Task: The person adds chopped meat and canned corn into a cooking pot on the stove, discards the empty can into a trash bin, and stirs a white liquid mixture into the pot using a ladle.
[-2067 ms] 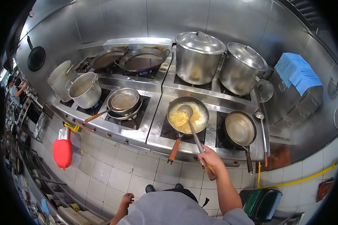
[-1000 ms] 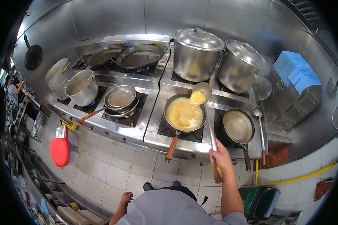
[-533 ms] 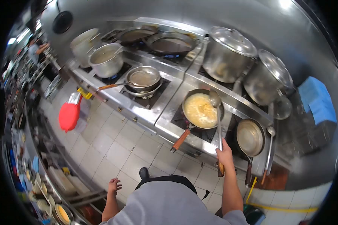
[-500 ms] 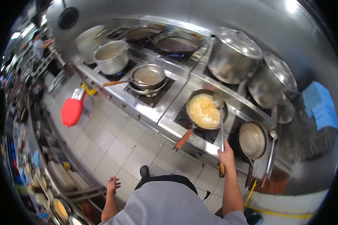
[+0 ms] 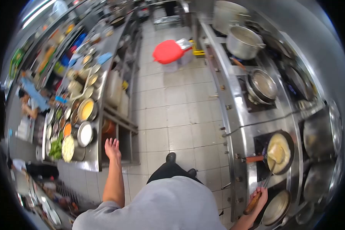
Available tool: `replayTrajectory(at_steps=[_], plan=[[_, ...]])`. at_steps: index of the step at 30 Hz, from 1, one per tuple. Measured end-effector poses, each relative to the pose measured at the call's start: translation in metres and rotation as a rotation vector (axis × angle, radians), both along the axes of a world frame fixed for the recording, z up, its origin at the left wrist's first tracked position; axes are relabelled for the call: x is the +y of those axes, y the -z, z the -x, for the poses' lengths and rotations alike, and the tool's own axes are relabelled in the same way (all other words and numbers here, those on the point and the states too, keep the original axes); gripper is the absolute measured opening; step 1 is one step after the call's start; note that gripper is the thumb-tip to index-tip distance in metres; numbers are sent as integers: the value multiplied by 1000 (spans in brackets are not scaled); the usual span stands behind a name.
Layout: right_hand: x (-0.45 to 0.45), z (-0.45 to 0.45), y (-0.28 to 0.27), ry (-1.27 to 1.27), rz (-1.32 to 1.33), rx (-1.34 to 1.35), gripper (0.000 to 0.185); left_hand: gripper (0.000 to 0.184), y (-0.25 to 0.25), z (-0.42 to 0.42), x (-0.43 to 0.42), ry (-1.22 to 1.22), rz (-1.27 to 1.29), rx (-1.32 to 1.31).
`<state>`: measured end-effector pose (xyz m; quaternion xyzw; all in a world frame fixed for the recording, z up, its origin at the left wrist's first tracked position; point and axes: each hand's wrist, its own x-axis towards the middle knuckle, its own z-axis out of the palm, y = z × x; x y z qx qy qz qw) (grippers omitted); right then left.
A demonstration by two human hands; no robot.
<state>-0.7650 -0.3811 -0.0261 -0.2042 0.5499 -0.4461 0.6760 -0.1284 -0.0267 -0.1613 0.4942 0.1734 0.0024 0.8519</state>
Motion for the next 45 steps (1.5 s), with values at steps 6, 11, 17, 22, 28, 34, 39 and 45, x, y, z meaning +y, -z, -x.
replayTrajectory(at_steps=[6,11,17,22,28,34,39,45], plan=[[1,14,38,-44,214,514,11,64,-17,-54,56,-368,145,-16],[38,-68,-49,38,185,752,28,62,-32,-95,96,-591,101,30],[34,-39,-29,-73,156,757,31,36,-10,-126,133,-576,134,120],[47,-49,-29,-74,188,818,24,32,-2,-136,146,-482,123,90],[7,1,15,-210,4,812,27,31,-7,-128,146,-393,-10,126],[3,1,-8,-173,57,-105,11,35,-16,-100,128,-146,-46,162],[22,-13,-17,-63,49,224,8,31,-10,-72,79,103,-24,189],[34,14,-27,-123,191,338,21,28,-47,10,-35,407,-52,131]])
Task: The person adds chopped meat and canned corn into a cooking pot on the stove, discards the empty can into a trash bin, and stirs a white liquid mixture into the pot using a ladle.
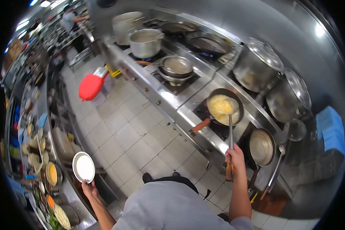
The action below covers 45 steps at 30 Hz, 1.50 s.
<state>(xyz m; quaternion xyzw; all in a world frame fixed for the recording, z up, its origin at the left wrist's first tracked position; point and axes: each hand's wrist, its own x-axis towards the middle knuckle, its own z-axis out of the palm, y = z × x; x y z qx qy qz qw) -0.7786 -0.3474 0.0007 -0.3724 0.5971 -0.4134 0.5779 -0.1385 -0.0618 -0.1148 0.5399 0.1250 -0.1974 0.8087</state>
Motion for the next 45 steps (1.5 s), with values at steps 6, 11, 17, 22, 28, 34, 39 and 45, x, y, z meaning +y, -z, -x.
replayTrajectory(at_steps=[6,11,17,22,28,34,39,45], plan=[[8,30,-26,62,79,76,56,22,-10,61,-112,280,5,92],[12,46,-33,137,223,206,69,10,-39,126,-203,545,57,56],[14,45,-23,181,171,525,72,10,-48,170,-309,832,108,38],[16,39,-11,64,127,916,71,12,-75,215,-392,1044,74,50],[0,4,-41,11,-214,232,33,15,-94,256,-477,1264,64,43],[-33,-12,7,226,-182,-583,26,17,-110,297,-541,1468,105,75],[-33,-65,33,202,-73,219,51,20,-125,326,-564,1540,145,88],[-49,-19,37,223,-62,-756,39,19,-122,364,-584,1555,141,62]])
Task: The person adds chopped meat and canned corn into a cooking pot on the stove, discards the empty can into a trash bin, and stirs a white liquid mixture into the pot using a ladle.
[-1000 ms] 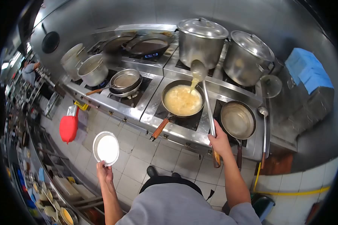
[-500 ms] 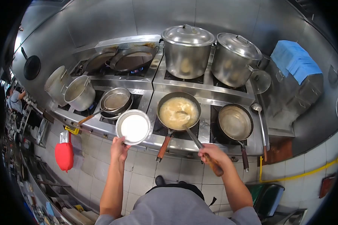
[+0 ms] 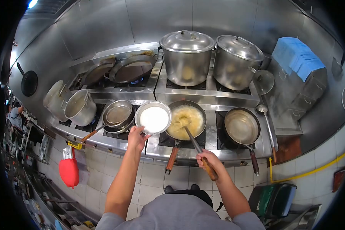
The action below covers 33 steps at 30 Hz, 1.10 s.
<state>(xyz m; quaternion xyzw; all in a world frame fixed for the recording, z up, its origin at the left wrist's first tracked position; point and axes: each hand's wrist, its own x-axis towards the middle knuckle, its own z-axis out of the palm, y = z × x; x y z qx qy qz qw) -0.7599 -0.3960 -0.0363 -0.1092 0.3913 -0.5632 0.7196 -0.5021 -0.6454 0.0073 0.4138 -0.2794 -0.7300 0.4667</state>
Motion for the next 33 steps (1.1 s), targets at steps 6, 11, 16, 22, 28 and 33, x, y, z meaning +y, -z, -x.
replayTrajectory(at_steps=[6,11,16,22,28,33], plan=[[11,-27,-4,-110,-65,962,47,17,-15,33,2,-15,42,-9],[6,19,-12,-61,16,28,43,16,-11,51,1,-35,93,-54],[15,6,21,-164,42,878,51,17,-13,69,-2,-67,128,-88],[9,25,15,-125,-47,539,31,19,-11,80,-2,-91,178,-126],[20,22,-15,-171,-100,159,46,22,-4,84,-7,-113,170,-130],[8,11,11,-175,-101,718,46,23,-5,86,-6,-122,180,-124]])
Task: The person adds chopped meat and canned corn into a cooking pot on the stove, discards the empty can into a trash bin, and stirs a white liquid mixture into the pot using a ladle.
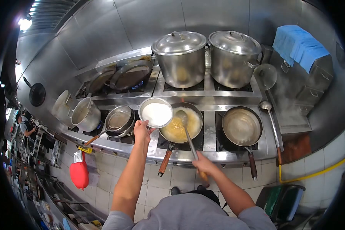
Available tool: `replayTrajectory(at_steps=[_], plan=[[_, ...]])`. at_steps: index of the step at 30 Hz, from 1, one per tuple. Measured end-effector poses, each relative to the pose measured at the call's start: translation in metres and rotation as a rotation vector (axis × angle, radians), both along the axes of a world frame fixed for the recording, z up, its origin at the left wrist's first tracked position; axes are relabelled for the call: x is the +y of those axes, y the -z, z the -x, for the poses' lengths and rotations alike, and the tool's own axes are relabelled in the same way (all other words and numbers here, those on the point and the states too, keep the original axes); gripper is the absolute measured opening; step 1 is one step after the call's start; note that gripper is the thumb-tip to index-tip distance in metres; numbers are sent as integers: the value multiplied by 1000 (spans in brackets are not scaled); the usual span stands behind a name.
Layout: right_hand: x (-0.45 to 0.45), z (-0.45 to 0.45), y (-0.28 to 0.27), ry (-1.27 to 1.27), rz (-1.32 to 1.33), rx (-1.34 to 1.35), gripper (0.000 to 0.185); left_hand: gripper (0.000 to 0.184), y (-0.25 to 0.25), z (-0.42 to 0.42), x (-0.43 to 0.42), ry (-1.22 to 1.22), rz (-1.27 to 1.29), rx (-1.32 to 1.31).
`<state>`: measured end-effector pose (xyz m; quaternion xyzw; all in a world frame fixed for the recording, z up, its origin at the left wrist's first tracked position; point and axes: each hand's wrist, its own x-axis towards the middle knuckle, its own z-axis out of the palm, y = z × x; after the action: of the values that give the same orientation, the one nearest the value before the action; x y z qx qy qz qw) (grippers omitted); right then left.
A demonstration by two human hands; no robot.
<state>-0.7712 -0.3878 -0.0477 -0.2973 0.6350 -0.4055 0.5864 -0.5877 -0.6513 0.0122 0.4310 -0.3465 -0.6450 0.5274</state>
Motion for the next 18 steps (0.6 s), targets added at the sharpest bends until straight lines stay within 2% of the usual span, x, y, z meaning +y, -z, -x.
replayTrajectory(at_steps=[2,4,5,6,8,10,11,12,15,16,18], plan=[[5,-10,-8,-25,5,82,46,23,0,-1,-2,-2,4,-5],[12,1,-7,-49,-39,-391,44,24,2,-2,-2,-1,23,-7],[13,11,-29,20,-13,-570,36,24,-1,-1,0,0,19,-6],[7,23,-20,109,-38,-910,34,24,-4,0,1,-7,15,0],[-3,24,-4,39,70,-490,39,24,-5,0,2,-18,12,6],[2,-1,3,-23,36,-52,45,24,-3,-1,0,-25,33,24],[7,-15,-12,-34,-29,27,50,24,-4,-2,-3,-28,35,24],[12,-14,-20,-37,-32,25,50,23,-3,-4,-4,-23,35,17],[18,9,-35,28,4,-695,27,23,-8,-3,3,-19,21,20],[12,23,-19,68,-42,-1038,25,23,-12,-2,4,-22,21,34],[5,20,-16,42,70,-582,30,23,-10,-3,4,-20,17,30]])
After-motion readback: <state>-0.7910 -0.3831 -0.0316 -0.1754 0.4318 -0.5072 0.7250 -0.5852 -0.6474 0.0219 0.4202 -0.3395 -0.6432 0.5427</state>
